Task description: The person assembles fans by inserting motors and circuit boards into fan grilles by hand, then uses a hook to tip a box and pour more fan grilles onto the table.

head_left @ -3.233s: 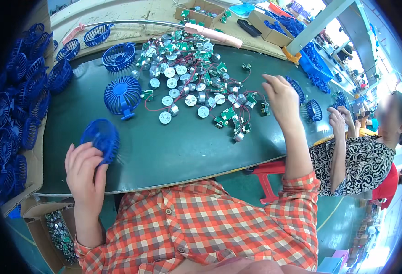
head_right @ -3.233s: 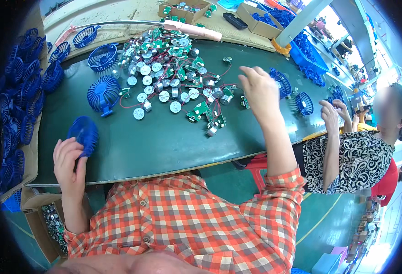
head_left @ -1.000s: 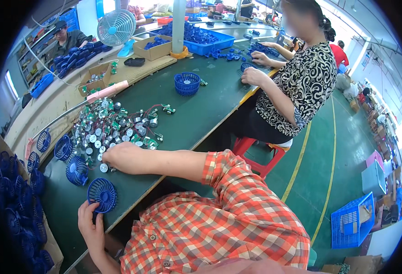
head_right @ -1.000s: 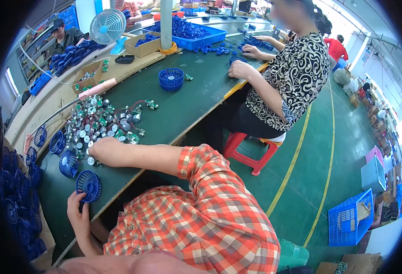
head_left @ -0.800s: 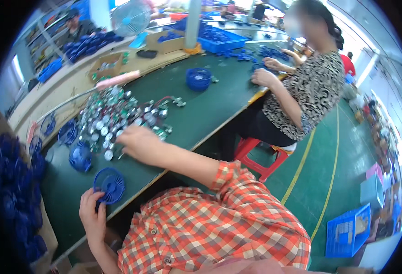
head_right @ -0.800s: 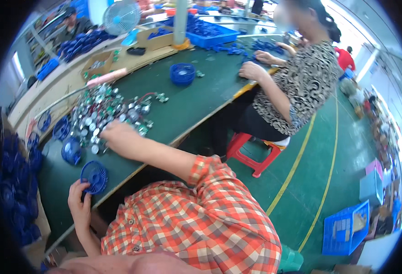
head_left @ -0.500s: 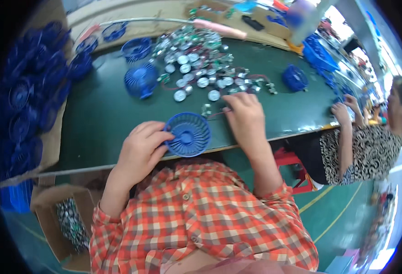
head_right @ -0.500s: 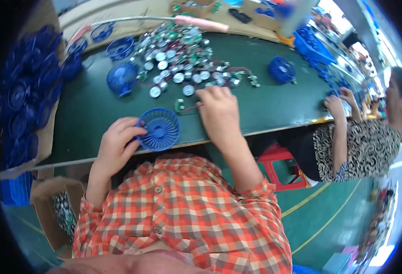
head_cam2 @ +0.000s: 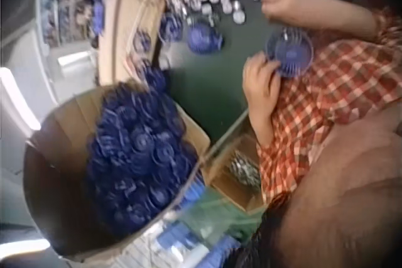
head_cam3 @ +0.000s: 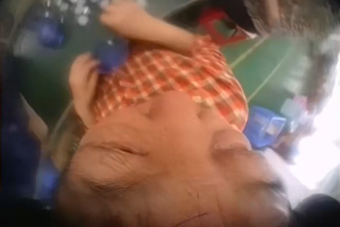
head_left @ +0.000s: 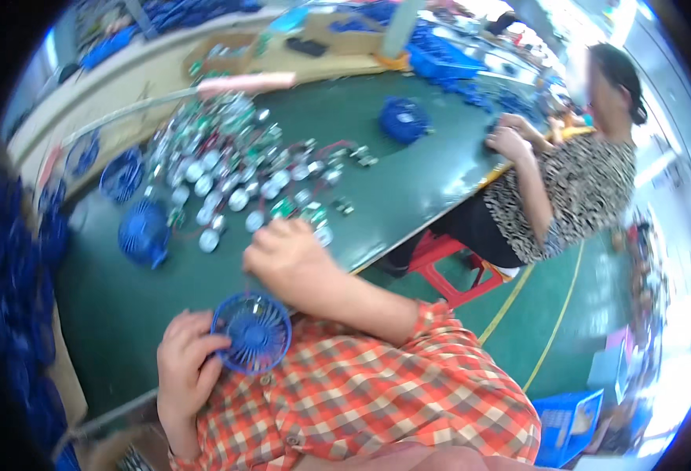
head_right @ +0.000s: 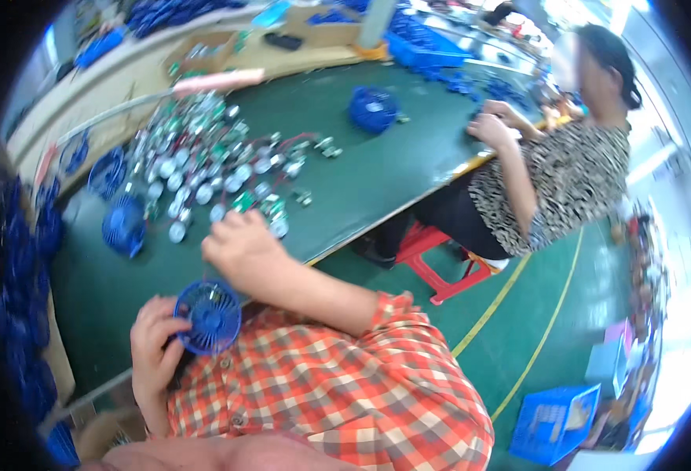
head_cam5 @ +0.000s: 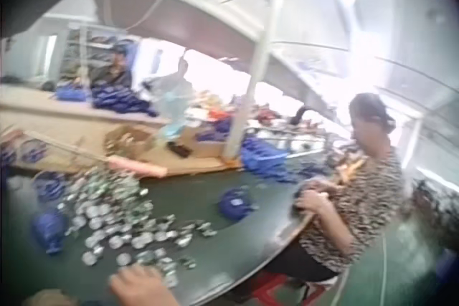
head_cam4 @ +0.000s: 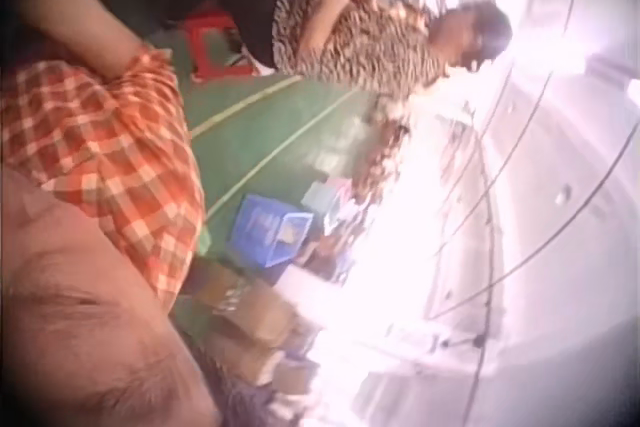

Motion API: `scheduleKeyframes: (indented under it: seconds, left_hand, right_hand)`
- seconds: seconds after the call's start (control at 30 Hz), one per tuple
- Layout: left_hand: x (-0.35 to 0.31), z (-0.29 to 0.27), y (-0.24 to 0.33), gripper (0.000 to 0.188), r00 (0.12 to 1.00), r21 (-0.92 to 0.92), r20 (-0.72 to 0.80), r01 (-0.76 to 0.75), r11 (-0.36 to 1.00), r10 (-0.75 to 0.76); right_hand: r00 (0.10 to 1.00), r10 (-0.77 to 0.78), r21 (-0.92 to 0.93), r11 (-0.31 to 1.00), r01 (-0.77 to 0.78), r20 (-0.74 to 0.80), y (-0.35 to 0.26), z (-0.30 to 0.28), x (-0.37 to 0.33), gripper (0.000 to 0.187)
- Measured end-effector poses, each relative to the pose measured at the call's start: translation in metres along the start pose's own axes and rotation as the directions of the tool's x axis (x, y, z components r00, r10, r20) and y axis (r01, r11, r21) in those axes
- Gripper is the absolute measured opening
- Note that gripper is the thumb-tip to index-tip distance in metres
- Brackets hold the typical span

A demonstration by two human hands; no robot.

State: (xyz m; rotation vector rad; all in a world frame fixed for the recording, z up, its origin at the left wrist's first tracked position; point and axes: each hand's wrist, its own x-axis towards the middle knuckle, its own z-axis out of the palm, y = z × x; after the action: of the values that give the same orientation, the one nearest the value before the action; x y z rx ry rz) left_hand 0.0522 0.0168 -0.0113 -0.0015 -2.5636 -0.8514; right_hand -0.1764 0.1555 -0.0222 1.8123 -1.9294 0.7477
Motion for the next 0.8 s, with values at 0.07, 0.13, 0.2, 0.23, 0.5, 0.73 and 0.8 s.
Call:
scheduleKeyframes:
  seconds: [0.07,0.13,0.2,0.23,0.5,0.73,0.8]
  left_hand:
    - [-0.003,-0.005,-0.001,0.023,0.999,-0.098,0.033,-0.031,0.995,0.034]
    - [-0.011,-0.005,-0.007,0.022,0.997,-0.186,0.067,-0.035,0.982,0.048]
    - [-0.021,0.002,-0.01,0.019,0.987,-0.489,-0.003,0.137,0.861,-0.159]
    - [-0.022,0.003,-0.009,0.014,0.974,-0.59,-0.006,0.181,0.787,-0.228]
    - [-0.019,0.011,-0.029,0.013,0.879,-0.689,-0.295,0.077,0.72,-0.375]
    - [-0.002,0.007,0.006,0.018,0.997,-0.252,-0.03,0.056,0.966,-0.066]
    - [-0.002,0.007,0.008,0.017,0.996,-0.274,-0.036,0.072,0.959,-0.085]
  right_hand:
    - [0.998,-0.041,-0.079,0.996,0.037,-0.056,-0.003,0.008,0.003,0.011]
    - [0.996,-0.029,-0.115,0.993,0.019,-0.081,-0.007,0.013,0.001,0.01]
    - [0.995,-0.019,-0.129,0.992,0.007,-0.093,-0.002,0.013,0.0,0.009]
    - [0.992,0.059,0.051,0.997,-0.053,-0.108,0.003,0.011,0.0,0.009]
    - [0.867,0.484,0.818,0.543,-0.19,-0.12,0.023,-0.008,0.012,0.036]
    - [0.957,0.286,0.439,0.866,-0.241,-0.039,0.007,-0.011,0.032,0.018]
    - [0.969,0.23,0.368,0.897,-0.245,0.085,0.012,0.001,0.043,0.024]
